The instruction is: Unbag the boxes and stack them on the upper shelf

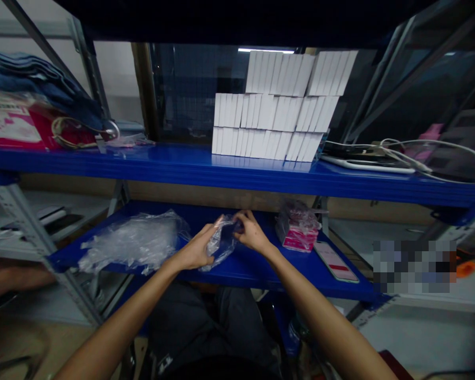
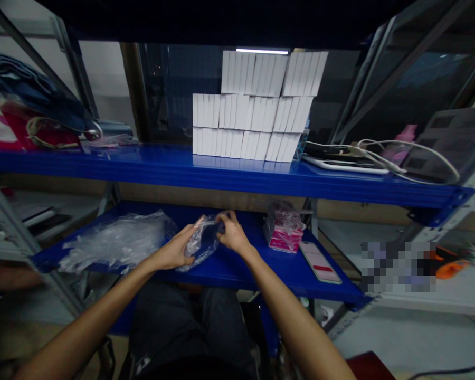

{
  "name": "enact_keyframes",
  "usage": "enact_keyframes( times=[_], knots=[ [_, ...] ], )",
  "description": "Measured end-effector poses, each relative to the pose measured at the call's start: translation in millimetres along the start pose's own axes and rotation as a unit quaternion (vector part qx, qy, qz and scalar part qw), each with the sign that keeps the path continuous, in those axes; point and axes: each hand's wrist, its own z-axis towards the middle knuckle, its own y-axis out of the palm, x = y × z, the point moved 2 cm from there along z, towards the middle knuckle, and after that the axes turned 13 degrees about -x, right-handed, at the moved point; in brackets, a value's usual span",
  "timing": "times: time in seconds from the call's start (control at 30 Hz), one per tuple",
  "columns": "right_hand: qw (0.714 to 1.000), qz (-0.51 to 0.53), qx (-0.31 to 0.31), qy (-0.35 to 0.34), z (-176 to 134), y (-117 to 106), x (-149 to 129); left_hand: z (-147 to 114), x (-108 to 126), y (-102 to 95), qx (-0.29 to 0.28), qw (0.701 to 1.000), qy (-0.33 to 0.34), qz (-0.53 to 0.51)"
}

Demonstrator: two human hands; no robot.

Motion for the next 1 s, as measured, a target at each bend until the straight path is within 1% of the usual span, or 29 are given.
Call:
enact_keyframes(
  times=[0.03,0.1,0.13,0.17,0.2,0.23,0.3,0.33,0.37,0.4,0.47,0.53,0.57,0.6,0.63,0.67,0.73,0.8,0.87,0.93,1.0],
  knots=[
    [0.999,0.005,-0.046,-0.019,-0.5,4.1,1.0,2.1,1.6,-0.3,0.015,1.000,-0.002,0.001],
    [0.992,-0.018,-0.124,-0.034,-3.0,8.9,0.9,3.7,2.0,-3.2,0.050,0.998,-0.037,0.011],
    [0.989,-0.039,-0.142,-0.023,-4.4,9.0,0.3,3.2,0.9,-5.2,0.061,0.996,-0.063,0.019],
    [0.988,-0.062,-0.140,0.000,-5.6,7.4,-0.4,2.0,-0.9,-7.1,0.066,0.993,-0.090,0.029],
    [0.989,-0.084,-0.123,0.028,-6.5,4.6,-1.2,0.3,-2.7,-8.8,0.064,0.991,-0.115,0.041],
    [0.989,-0.102,-0.098,0.051,-7.0,1.1,-2.1,-1.5,-4.3,-10.0,0.056,0.988,-0.134,0.053],
    [0.987,-0.130,-0.060,0.076,-7.0,-5.3,-3.9,-5.0,-6.1,-10.9,0.036,0.983,-0.163,0.078],
    [0.985,-0.139,-0.058,0.079,-6.6,-7.4,-4.6,-6.4,-6.5,-10.6,0.025,0.979,-0.179,0.089],
    [0.984,-0.146,-0.068,0.080,-6.0,-8.4,-4.9,-7.5,-6.7,-9.9,0.016,0.975,-0.197,0.100],
    [0.980,-0.151,-0.092,0.088,-5.6,-8.2,-4.9,-8.1,-7.0,-8.9,0.006,0.970,-0.217,0.111],
    [0.966,-0.157,-0.165,0.124,-5.5,-4.9,-4.3,-8.1,-8.5,-6.6,-0.012,0.957,-0.256,0.134],
    [0.937,-0.172,-0.247,0.180,-6.7,-0.3,-3.2,-6.5,-12.1,-4.6,-0.041,0.942,-0.292,0.162],
    [0.921,-0.181,-0.277,0.207,-7.2,1.2,-2.5,-5.2,-14.6,-4.0,-0.061,0.932,-0.311,0.175],
    [0.909,-0.188,-0.295,0.226,-7.4,1.6,-1.7,-3.8,-17.3,-3.7,-0.085,0.921,-0.331,0.185],
    [0.905,-0.189,-0.304,0.230,-7.0,1.2,-1.1,-2.2,-19.7,-3.8,-0.109,0.911,-0.349,0.190],
    [0.907,-0.182,-0.308,0.222,-6.1,0.0,-0.5,-0.3,-21.4,-4.2,-0.130,0.905,-0.358,0.190],
    [0.921,-0.151,-0.309,0.181,-3.6,-3.8,0.4,4.5,-21.3,-5.7,-0.151,0.906,-0.347,0.188],
    [0.932,-0.122,-0.310,0.140,-1.1,-7.1,1.1,10.2,-17.0,-6.8,-0.144,0.918,-0.315,0.192],
    [0.937,-0.114,-0.306,0.120,0.8,-7.4,2.1,15.7,-11.9,-5.9,-0.132,0.925,-0.302,0.190],
    [0.938,-0.120,-0.305,0.113,2.2,-3.5,4.3,20.1,-9.9,-2.0,-0.138,0.922,-0.320,0.170],
    [0.930,-0.136,-0.319,0.120,3.2,3.6,9.1,23.0,-13.2,3.5,-0.166,0.910,-0.350,0.148]
  ],
)
